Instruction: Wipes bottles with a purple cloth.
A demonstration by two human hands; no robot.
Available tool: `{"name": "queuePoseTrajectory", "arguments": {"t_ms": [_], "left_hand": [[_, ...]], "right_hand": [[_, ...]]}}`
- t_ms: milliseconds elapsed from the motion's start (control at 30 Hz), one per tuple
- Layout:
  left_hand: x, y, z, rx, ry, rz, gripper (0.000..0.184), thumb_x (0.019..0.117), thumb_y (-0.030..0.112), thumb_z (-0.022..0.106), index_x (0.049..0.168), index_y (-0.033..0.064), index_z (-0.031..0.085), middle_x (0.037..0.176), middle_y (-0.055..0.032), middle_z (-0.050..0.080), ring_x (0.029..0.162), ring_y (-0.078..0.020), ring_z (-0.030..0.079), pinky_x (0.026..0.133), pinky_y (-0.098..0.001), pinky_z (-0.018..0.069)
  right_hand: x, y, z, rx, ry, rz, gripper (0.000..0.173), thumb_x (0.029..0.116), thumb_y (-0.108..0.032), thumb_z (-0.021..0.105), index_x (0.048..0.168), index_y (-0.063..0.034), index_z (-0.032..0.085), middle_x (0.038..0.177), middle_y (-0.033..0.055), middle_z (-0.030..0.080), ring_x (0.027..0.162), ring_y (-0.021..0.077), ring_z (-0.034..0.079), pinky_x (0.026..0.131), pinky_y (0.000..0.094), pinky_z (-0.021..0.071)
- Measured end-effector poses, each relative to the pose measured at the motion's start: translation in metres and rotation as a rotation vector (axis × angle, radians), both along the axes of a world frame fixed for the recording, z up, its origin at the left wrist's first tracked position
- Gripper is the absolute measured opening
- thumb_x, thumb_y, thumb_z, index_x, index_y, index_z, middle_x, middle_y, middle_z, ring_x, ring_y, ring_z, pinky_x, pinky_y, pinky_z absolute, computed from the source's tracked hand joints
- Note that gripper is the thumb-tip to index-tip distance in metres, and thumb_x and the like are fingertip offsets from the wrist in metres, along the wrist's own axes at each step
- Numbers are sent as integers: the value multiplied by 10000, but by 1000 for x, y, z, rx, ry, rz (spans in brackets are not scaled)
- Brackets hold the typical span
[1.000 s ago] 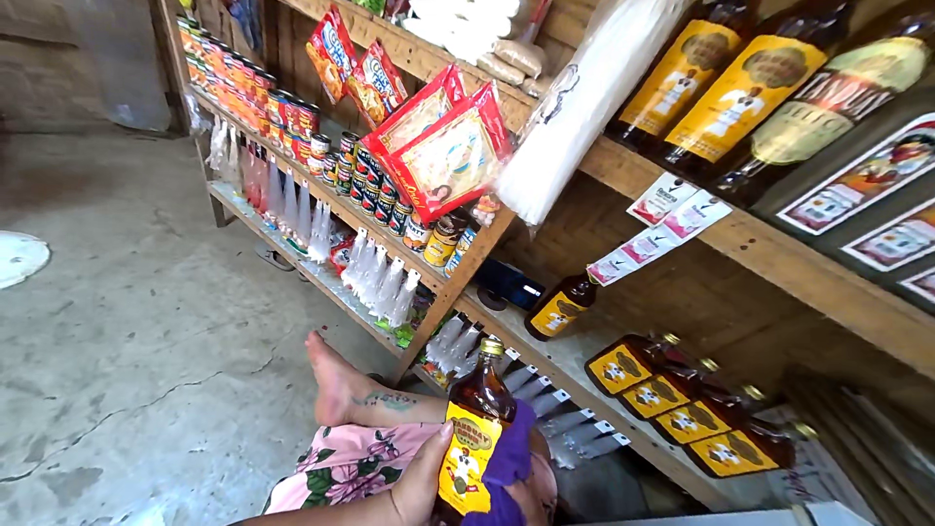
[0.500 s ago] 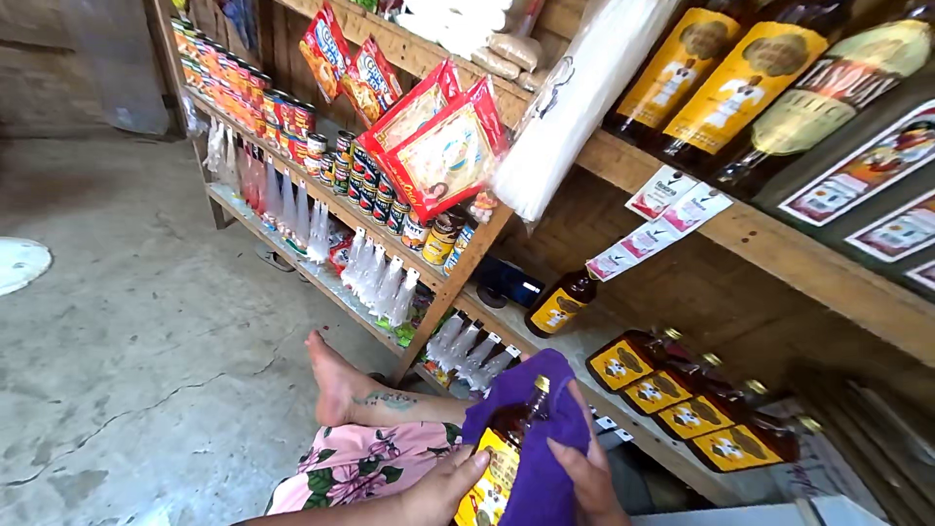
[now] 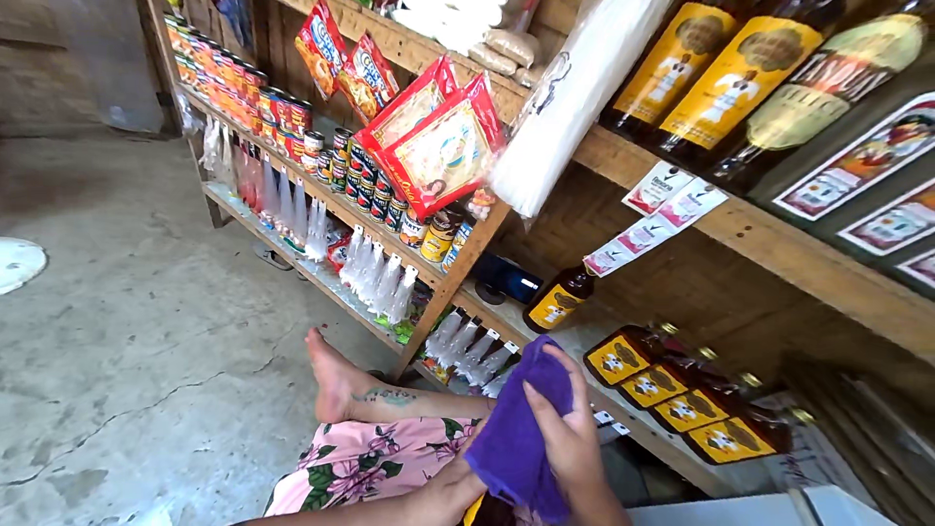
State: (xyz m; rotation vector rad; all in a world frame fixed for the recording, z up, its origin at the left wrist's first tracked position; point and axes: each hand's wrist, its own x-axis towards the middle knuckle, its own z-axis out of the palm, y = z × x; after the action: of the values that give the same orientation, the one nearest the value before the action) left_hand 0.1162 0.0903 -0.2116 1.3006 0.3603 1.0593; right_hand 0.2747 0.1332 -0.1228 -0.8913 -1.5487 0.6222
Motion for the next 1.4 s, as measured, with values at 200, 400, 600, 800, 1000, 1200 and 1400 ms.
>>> {"name": "queuePoseTrajectory", "arguments": {"t_ms": [200,400,600,800,1000,1200,1400], "left_hand": [[-21,-12,32,-439,271,-73,251,1068,31,340,1183,-25,556,990,-27,582,891,-35,548,817,-226,476],[-3,6,-11,-500,-295,-110,853,824,881,413,1272,180,604,1114,54,732,1060,-61,681,921,-289,571],[-1,15,-15,-550,-404,-89,836,775,882,506,1221,191,658,1086,14,742,1035,-94,696,896,-315,583],[2,10,-9,-483,-300,-218,754,858,859,384,1206,234,622,1076,73,743,1022,-54,694,883,-283,584],[4,11,-12,-393,-190,-333,844,851,864,396,1337,192,552,1181,73,709,1122,-52,655,963,-276,550],[-1,8,-6,-382,-85,-311,798,943,800,282,1363,168,528,1196,87,694,1136,-39,641,991,-279,536],[4,8,-9,-225,-35,-87,435,1032,344,556,1323,20,544,1165,18,687,1078,-40,655,985,-295,542]], "right_hand": [[-8,-17,-45,163,-316,-87,634,982,-482,582,1475,-97,475,1541,159,446,1435,85,394,1182,293,335],[-2,-24,-81,357,-603,69,585,977,-619,507,1507,-425,354,1720,63,90,1585,247,103,1276,492,183],[25,-24,-106,486,-666,380,276,1025,-497,521,1261,-379,601,1657,6,313,1589,287,42,1282,496,65],[33,-20,-97,243,-505,79,619,1010,-590,495,1552,-323,360,1561,3,439,1417,37,413,1171,288,360],[24,1,-45,-88,-35,178,1139,861,-510,766,1591,46,90,1581,67,411,1358,28,492,1125,248,456],[12,3,-7,-188,64,70,708,857,-168,768,1419,50,398,1252,29,641,1091,42,657,941,221,571],[21,11,4,27,-227,-141,542,932,-220,687,1328,107,514,1243,96,653,1116,0,625,970,180,527]]}}
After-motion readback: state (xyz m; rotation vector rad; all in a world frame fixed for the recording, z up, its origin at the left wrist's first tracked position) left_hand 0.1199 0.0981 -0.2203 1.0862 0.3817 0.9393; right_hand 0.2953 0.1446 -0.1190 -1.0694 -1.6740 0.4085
